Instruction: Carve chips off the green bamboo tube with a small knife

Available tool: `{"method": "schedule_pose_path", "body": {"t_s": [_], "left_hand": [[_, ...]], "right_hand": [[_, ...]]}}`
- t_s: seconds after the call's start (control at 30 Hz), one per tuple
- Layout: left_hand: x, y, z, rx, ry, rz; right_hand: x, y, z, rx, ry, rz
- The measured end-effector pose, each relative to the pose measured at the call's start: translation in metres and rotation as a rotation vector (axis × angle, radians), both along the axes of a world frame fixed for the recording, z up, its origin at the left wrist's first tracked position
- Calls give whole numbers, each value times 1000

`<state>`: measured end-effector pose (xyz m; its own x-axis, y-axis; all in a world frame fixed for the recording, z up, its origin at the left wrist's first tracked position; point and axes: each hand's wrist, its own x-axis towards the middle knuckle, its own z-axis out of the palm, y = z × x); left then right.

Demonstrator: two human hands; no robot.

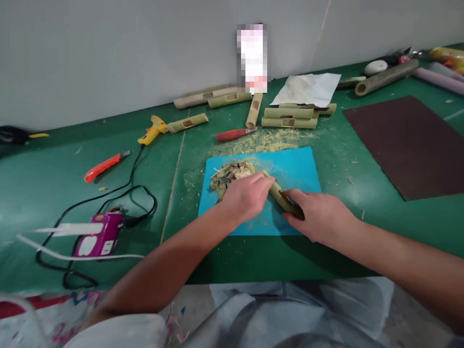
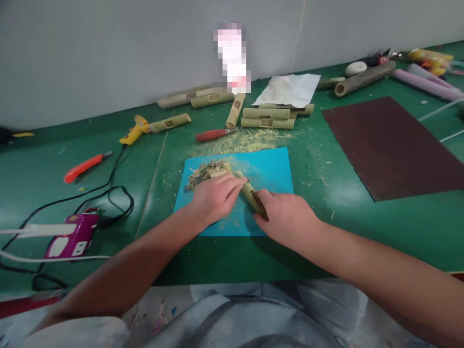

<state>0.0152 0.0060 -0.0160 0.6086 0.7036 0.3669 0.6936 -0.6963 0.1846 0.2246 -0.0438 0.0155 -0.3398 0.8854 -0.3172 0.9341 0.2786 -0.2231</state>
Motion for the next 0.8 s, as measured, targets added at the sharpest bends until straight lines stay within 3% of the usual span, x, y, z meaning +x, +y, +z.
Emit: {"method": "schedule_pose_path", "body": {"t_s": [0.17, 0.3, 0.43, 0.57, 0.73, 0.8], "left_hand": [[-1, 2, 0, 26, -48, 58], [-2, 4, 0, -15, -48, -22], [-1, 3, 0, 23, -51, 64], [0, 0, 1, -7, -18, -8], [0, 1, 2, 54, -19, 67], [0, 0, 2, 22, 2, 23]], "right_hand": [[0, -1, 0, 11, 24, -9], [-1, 0, 2, -11, 2, 11], [0, 0, 1, 15, 8, -4], [1, -1, -1, 9, 6, 8], [1, -1, 0, 31, 43, 10], [1, -1, 1, 12, 22, 15]]}}
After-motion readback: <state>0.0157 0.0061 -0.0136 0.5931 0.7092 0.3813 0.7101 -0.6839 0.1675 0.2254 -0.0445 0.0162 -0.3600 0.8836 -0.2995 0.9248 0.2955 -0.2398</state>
